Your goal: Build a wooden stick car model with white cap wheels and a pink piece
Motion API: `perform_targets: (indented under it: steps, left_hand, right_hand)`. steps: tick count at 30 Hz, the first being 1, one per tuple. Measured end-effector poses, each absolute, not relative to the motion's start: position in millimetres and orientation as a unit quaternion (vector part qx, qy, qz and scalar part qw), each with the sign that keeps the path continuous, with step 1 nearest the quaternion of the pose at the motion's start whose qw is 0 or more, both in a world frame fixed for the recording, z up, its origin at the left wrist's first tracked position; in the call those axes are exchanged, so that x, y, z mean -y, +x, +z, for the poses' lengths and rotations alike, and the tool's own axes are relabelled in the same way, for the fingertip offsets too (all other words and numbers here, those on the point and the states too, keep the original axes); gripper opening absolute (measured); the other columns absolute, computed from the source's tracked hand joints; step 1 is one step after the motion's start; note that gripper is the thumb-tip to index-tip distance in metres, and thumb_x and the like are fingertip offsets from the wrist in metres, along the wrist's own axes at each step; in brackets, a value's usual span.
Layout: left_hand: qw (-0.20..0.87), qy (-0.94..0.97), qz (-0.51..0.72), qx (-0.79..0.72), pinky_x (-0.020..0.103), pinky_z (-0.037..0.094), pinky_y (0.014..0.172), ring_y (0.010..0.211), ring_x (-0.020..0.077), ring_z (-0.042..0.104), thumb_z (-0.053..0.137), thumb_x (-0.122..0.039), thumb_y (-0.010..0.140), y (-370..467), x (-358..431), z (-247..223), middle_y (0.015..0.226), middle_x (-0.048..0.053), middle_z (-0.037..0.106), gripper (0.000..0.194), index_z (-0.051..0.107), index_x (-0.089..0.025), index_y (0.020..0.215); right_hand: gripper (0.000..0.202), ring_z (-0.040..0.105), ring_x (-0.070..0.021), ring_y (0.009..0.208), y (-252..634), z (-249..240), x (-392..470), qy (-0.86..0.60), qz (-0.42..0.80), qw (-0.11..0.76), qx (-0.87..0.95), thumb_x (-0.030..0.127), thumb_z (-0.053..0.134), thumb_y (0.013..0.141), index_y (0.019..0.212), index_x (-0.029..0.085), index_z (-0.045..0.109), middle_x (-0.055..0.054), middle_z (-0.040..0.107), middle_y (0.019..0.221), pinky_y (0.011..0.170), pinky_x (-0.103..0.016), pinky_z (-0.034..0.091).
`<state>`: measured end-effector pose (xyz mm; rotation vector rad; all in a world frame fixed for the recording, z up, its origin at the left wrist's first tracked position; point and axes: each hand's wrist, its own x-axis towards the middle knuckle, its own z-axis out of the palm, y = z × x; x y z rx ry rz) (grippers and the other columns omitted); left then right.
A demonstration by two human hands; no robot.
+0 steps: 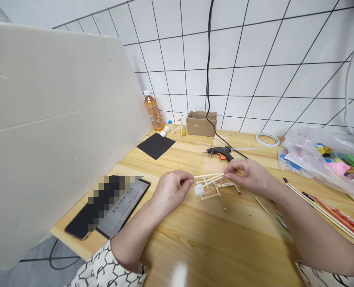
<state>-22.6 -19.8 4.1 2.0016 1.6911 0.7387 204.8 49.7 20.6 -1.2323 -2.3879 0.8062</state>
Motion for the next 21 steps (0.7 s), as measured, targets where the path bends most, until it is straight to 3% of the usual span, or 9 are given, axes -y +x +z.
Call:
perform_targets:
  steps: [21]
  left_hand:
    - [0.198, 0.731, 0.255, -0.601, 0.021, 0.039, 0.056, 0.063, 0.0131, 0.056, 0.045, -0.020, 0.081, -21.8, 20.4, 4.6, 0.069, 0.002, 0.066, 0.023, 0.067, -0.017, 0.073]
  right_hand:
    - [0.018, 0.056, -0.0179, 0.072, 204.0, 19.7, -49.4, -0.408, 0.257, 0.184, 0.857, 0.029, 0.050, 0.077, 0.068, 0.019, 0.061, -0.004, 0.064, 0.072, 0.067, -0.029, 0.043]
